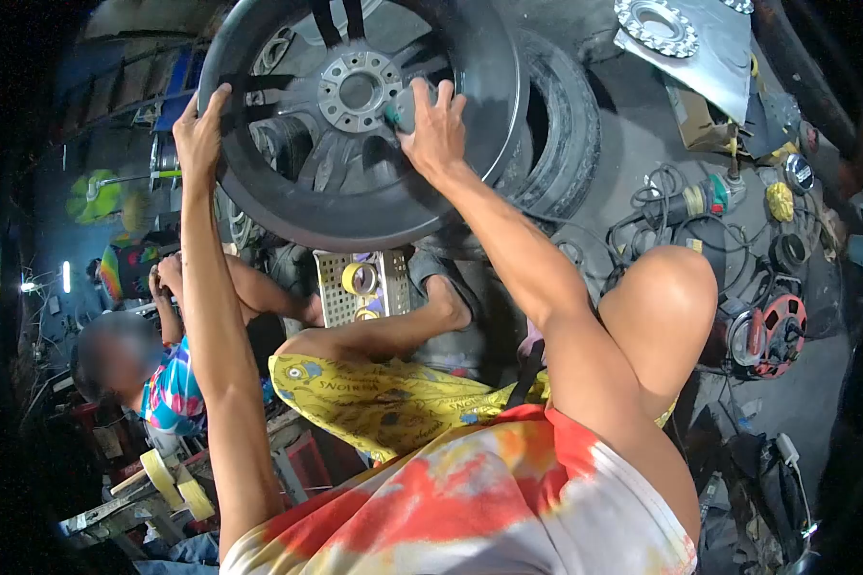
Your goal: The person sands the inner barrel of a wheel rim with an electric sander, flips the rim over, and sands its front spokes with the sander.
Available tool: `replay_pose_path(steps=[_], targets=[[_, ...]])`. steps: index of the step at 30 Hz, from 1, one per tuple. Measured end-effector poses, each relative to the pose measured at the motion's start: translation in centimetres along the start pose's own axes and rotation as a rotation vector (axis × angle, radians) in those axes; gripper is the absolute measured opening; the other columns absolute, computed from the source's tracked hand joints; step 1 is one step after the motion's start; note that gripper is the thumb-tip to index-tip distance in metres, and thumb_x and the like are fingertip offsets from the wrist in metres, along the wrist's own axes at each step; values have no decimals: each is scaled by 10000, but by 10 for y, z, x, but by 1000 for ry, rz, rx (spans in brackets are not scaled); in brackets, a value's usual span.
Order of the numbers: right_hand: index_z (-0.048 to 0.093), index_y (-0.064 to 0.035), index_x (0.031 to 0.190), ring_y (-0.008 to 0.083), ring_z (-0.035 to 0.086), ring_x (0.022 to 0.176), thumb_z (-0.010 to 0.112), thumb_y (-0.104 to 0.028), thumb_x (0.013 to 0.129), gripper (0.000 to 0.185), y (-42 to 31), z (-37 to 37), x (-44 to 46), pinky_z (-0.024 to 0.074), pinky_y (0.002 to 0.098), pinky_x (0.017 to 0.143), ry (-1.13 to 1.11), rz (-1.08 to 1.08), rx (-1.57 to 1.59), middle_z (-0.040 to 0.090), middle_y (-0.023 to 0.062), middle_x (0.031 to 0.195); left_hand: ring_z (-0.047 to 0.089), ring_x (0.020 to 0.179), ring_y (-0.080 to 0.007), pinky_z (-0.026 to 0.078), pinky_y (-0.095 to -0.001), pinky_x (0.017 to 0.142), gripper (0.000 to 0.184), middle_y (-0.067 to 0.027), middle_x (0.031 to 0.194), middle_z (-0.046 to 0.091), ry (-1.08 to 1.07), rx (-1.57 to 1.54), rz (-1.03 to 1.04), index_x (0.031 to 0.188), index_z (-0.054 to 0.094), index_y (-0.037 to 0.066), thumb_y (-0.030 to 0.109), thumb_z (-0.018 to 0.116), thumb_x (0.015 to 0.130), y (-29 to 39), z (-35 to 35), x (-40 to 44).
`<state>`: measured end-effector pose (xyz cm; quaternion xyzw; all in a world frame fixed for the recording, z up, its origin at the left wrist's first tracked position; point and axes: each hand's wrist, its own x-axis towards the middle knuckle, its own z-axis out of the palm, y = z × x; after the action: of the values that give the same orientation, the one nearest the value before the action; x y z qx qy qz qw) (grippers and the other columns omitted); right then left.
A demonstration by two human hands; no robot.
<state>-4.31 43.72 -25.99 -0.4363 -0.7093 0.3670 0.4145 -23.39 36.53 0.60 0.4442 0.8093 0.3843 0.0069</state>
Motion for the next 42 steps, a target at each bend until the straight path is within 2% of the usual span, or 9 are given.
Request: replay_pose_path(steps=[11,14,16,19,21,23,28,37,42], targets=[[480,-138,1403,498,544,1145,919,-195,731,805,-4,1,2,508,564,979,28,73,31,493,235,1273,635,838,-100,515,-259,775,420,-41,939,750,-1,44,66,1236,753,-28,281,783,954,-3,-1,1],[480,-140,1410,490,543,1142,919,-201,729,812,-2,-1,-2,498,568,979,10,62,63,496,233,1268,649,859,-110,520,-270,790,439,-61,944,762,-11,-59,56,1235,753,-31,300,786,948,-6,0,-2],[490,-144,1389,472,538,1131,925,-171,723,796,-7,-2,-6,540,563,911,24,7,62,470,211,1257,652,863,-112,521,-271,794,437,-63,943,764,-4,-7,49,1230,756,-31,302,786,948,-4,-2,-4],[506,-136,1390,467,543,1117,921,-202,721,790,-22,0,-9,505,558,940,-15,-46,118,497,217,1241,654,864,-113,522,-273,801,435,-60,935,764,8,34,52,1219,760,-33,306,786,948,3,0,-7],[503,-129,1384,469,531,1135,937,-132,683,825,-35,2,-9,543,549,903,-1,-78,108,469,214,1251,653,861,-114,522,-273,803,435,-56,928,762,12,30,51,1214,761,-34,308,785,947,4,0,-9],[513,-134,1391,468,540,1110,939,-173,697,815,-48,0,-6,518,552,925,5,-112,81,488,210,1237,650,855,-116,520,-274,803,432,-50,916,755,30,45,68,1205,760,-38,305,784,945,5,1,-10],[484,-119,1396,486,523,1141,955,-69,633,898,-62,-3,-9,590,560,873,-89,-159,14,452,225,1289,642,848,-116,519,-276,805,421,-48,908,751,17,8,45,1201,767,-23,308,785,941,1,5,-9],[480,-114,1422,482,522,1143,954,-125,656,901,-56,-3,-2,593,534,878,-30,-176,-10,454,232,1288,647,878,-112,521,-280,822,416,-59,938,766,25,66,87,1216,762,-18,303,770,952,8,7,-10],[515,-139,1394,458,535,1105,937,-141,694,817,-37,10,-13,513,537,944,7,-117,119,483,206,1251,645,870,-110,520,-275,817,404,-54,933,766,13,11,65,1215,763,-21,288,772,954,0,2,-9]])
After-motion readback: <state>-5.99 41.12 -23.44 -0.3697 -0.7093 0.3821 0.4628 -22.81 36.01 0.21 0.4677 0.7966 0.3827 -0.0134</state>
